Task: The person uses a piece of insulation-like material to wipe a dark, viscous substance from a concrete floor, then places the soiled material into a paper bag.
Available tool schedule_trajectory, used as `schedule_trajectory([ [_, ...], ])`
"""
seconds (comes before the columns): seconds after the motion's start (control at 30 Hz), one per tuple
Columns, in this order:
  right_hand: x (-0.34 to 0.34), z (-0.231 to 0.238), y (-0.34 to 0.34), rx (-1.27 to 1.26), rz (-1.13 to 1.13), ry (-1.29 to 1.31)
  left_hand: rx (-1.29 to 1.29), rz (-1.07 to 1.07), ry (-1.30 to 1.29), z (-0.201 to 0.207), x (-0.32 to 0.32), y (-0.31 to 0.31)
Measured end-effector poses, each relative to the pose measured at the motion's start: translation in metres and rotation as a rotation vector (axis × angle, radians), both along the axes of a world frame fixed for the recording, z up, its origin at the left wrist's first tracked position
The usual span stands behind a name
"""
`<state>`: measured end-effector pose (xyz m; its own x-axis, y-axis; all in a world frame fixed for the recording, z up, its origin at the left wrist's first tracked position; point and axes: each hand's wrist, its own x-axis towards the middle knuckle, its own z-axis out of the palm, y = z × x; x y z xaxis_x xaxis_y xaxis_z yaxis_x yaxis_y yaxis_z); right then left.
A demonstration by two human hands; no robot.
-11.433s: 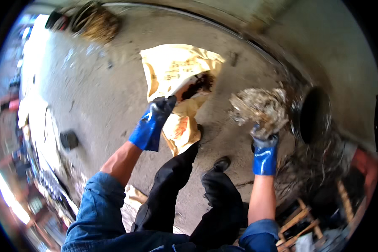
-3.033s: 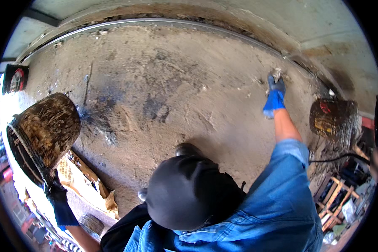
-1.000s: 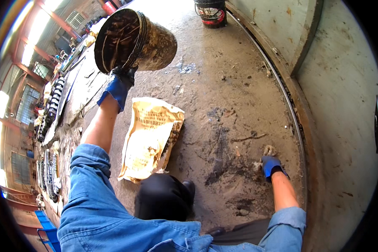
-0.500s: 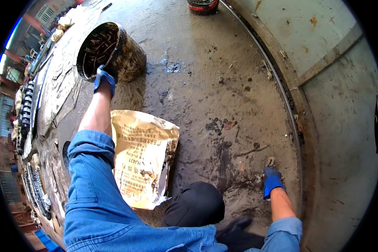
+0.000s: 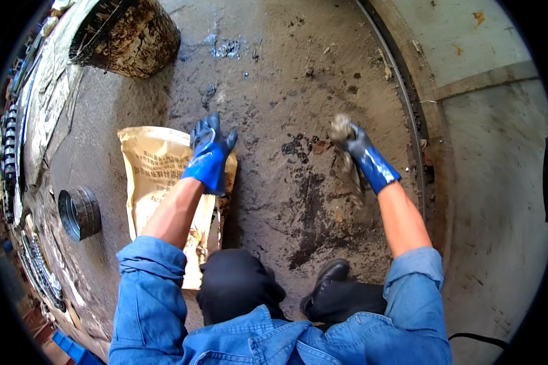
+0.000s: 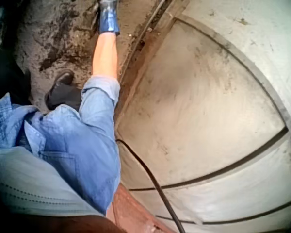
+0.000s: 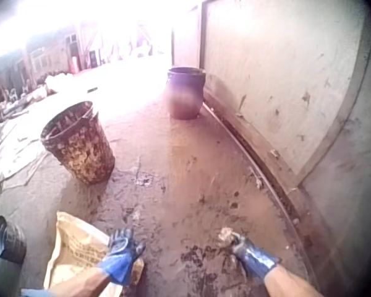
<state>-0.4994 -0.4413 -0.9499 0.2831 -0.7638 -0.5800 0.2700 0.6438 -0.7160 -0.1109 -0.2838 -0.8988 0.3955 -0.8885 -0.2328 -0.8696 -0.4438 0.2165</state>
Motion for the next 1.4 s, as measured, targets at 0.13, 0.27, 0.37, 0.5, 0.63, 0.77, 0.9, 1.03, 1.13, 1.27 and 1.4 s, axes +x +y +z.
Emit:
schedule_trajectory([
  [0.13,0.005,-0.043,-0.022,-0.797,0.469,0.463,0.031,-0.017,-0.065,-0.063,-0.004,0.011],
  [0.27,0.028,-0.013,-0.029,-1.565,0.614,0.565,0.158,0.021,-0.073,-0.048,0.009,0.019],
  [0.37,0.011,-0.016,-0.043,-1.699,0.420,0.864,0.227,0.024,-0.053,-0.037,0.007,0.013],
  [0.5,-0.063,-0.050,-0.089,-0.427,-0.109,0.122,0.211,-0.027,-0.030,-0.043,-0.004,-0.005],
  [0.63,-0.046,-0.039,-0.060,-1.092,0.025,0.824,0.214,0.000,-0.055,-0.047,0.006,0.007],
  [0.77,-0.054,-0.054,-0.063,-1.045,0.234,0.828,0.203,-0.028,-0.038,-0.048,-0.002,-0.006],
  [0.9,0.022,-0.054,-0.033,-1.350,0.227,0.683,0.227,-0.013,-0.058,-0.048,0.003,0.001],
  [1.03,0.018,-0.049,-0.032,-1.023,0.335,0.818,0.217,-0.034,-0.061,-0.047,0.005,0.000],
  [1.13,0.009,-0.034,-0.047,-0.921,0.233,0.668,0.207,-0.023,-0.062,-0.048,0.007,0.005],
  [1.27,-0.021,-0.046,-0.073,-0.996,0.178,0.865,0.179,-0.037,-0.050,-0.046,0.000,-0.004],
  [1.4,0.039,-0.066,-0.038,-0.528,-0.050,0.042,0.167,-0.027,-0.067,-0.051,0.003,0.007],
])
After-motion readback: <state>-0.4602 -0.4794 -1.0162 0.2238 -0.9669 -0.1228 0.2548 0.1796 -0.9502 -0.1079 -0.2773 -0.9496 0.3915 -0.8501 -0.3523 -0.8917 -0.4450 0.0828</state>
